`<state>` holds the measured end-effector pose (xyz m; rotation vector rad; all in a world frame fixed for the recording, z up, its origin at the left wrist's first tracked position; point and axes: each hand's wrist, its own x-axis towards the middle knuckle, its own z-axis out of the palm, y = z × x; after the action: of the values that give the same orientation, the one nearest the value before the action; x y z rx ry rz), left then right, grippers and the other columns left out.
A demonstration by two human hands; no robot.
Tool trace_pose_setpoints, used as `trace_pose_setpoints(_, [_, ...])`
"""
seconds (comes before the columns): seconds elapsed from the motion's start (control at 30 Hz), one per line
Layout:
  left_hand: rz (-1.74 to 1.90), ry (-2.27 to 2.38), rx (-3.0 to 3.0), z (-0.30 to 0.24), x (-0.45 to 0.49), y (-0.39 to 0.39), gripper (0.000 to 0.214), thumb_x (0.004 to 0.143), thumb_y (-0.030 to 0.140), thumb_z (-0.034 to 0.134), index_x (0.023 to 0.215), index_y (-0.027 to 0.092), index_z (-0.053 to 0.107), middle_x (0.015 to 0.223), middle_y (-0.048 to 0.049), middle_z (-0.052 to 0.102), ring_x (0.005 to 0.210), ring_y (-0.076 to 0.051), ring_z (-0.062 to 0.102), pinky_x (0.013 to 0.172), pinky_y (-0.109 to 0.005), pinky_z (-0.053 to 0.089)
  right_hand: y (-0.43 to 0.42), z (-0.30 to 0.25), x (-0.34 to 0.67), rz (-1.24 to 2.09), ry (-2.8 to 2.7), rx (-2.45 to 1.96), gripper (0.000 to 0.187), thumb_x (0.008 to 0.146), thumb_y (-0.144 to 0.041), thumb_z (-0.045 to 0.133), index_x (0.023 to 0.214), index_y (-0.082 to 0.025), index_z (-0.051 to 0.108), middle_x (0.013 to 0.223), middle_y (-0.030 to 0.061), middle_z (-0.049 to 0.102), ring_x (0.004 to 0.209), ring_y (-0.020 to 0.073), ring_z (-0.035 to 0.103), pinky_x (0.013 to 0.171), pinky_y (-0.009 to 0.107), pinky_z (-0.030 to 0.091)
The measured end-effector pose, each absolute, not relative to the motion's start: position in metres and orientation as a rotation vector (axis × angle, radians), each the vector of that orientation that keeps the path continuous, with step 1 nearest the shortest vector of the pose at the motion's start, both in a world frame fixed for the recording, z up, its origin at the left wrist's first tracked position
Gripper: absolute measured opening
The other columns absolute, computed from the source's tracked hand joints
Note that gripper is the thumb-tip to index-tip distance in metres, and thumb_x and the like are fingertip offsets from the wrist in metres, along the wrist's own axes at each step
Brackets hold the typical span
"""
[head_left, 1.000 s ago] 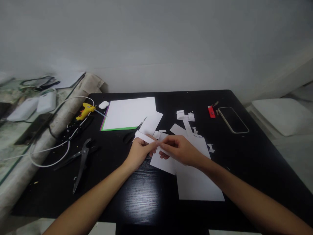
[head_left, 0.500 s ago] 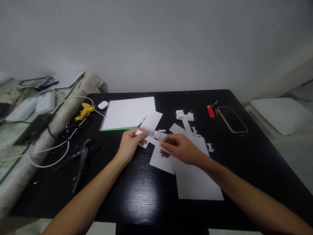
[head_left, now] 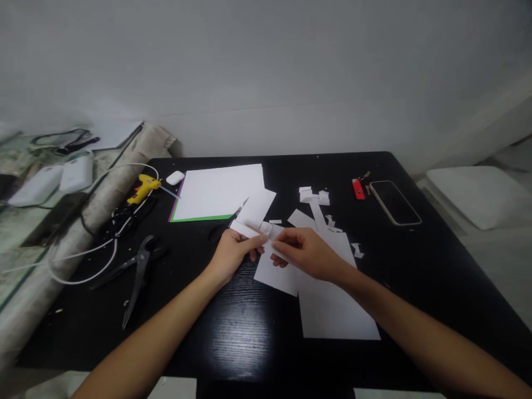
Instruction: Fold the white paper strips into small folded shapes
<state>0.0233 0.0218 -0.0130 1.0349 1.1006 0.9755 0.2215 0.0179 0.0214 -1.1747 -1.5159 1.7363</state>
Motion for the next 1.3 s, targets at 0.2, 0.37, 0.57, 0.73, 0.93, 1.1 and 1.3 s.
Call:
trace_pose_setpoints(0.2, [1.066, 1.192, 1.073, -0.006, 0.006, 0.036, 0.02, 0.074, 0.027, 0.082, 0.064, 0.013, 0.072, 0.059, -0.0032, 0.07, 0.046, -0.009, 0.053, 0.048, -0.021, 0.041, 0.02, 0.023, 0.224, 1.728, -1.489, -1.185, 0.02, 0.091, -0.03, 0.065, 0.082, -0.014, 0.069, 0.075, 0.0052, 0.074, 0.069, 0.015, 0.072, 0.069, 0.029, 0.06])
trace_pose_setpoints(0.37, [1.137, 1.207, 1.048, -0.006, -0.004, 0.043, 0.018, 0.074, 0.027, 0.082, 0.066, 0.014, 0.072, 0.058, -0.0012, 0.069, 0.047, -0.008, 0.053, 0.05, -0.02, 0.041, 0.021, 0.022, 0.224, 1.728, -1.48, -1.189, 0.019, 0.091, -0.032, 0.066, 0.083, -0.014, 0.07, 0.076, 0.0057, 0.074, 0.07, 0.0161, 0.073, 0.07, 0.031, 0.06])
trace_pose_setpoints(0.57, [1.06, 1.123, 0.98, -0.009, 0.004, 0.038, 0.026, 0.077, 0.034, 0.081, 0.065, 0.013, 0.072, 0.061, -0.0042, 0.071, 0.045, -0.009, 0.054, 0.048, -0.022, 0.042, 0.021, 0.018, 0.223, 1.735, -1.459, -1.199, 0.02, 0.09, -0.032, 0.066, 0.083, -0.014, 0.07, 0.076, 0.006, 0.074, 0.07, 0.0168, 0.073, 0.071, 0.034, 0.061])
trace_pose_setpoints(0.73, [0.931, 1.115, 1.046, -0.013, 0.014, 0.03, 0.029, 0.078, 0.035, 0.081, 0.062, 0.011, 0.075, 0.06, -0.0072, 0.071, 0.045, -0.011, 0.056, 0.047, -0.023, 0.043, 0.02, 0.02, 0.222, 1.77, -1.475, -1.193, 0.019, 0.089, -0.032, 0.068, 0.085, -0.014, 0.069, 0.078, 0.0069, 0.075, 0.074, 0.0187, 0.073, 0.074, 0.035, 0.06])
trace_pose_setpoints(0.93, [0.91, 1.114, 1.125, -0.009, 0.024, 0.022, 0.03, 0.075, 0.036, 0.081, 0.059, 0.013, 0.072, 0.057, -0.0048, 0.068, 0.046, -0.012, 0.056, 0.048, -0.023, 0.044, 0.017, 0.021, 0.218, 1.769, -1.476, -1.124, 0.018, 0.091, -0.032, 0.066, 0.085, -0.015, 0.067, 0.076, 0.0047, 0.073, 0.073, 0.0172, 0.071, 0.076, 0.034, 0.057])
trace_pose_setpoints(1.1, [0.931, 1.165, 1.169, -0.006, 0.023, 0.022, 0.029, 0.074, 0.034, 0.08, 0.056, 0.014, 0.07, 0.053, -0.0037, 0.066, 0.045, -0.012, 0.055, 0.048, -0.024, 0.044, 0.016, 0.02, 0.218, 1.84, -1.448, -1.103, 0.018, 0.092, -0.032, 0.065, 0.087, -0.015, 0.065, 0.078, 0.0054, 0.072, 0.074, 0.0175, 0.071, 0.074, 0.034, 0.058])
trace_pose_setpoints(1.3, [1.125, 1.248, 1.094, -0.01, 0.007, 0.034, 0.027, 0.074, 0.028, 0.079, 0.053, 0.015, 0.068, 0.051, -0.0023, 0.065, 0.046, -0.012, 0.056, 0.049, -0.023, 0.044, 0.018, 0.023, 0.221, 1.849, -1.429, -1.119, 0.016, 0.092, -0.029, 0.065, 0.084, -0.015, 0.064, 0.078, 0.0048, 0.073, 0.074, 0.0162, 0.071, 0.075, 0.033, 0.059])
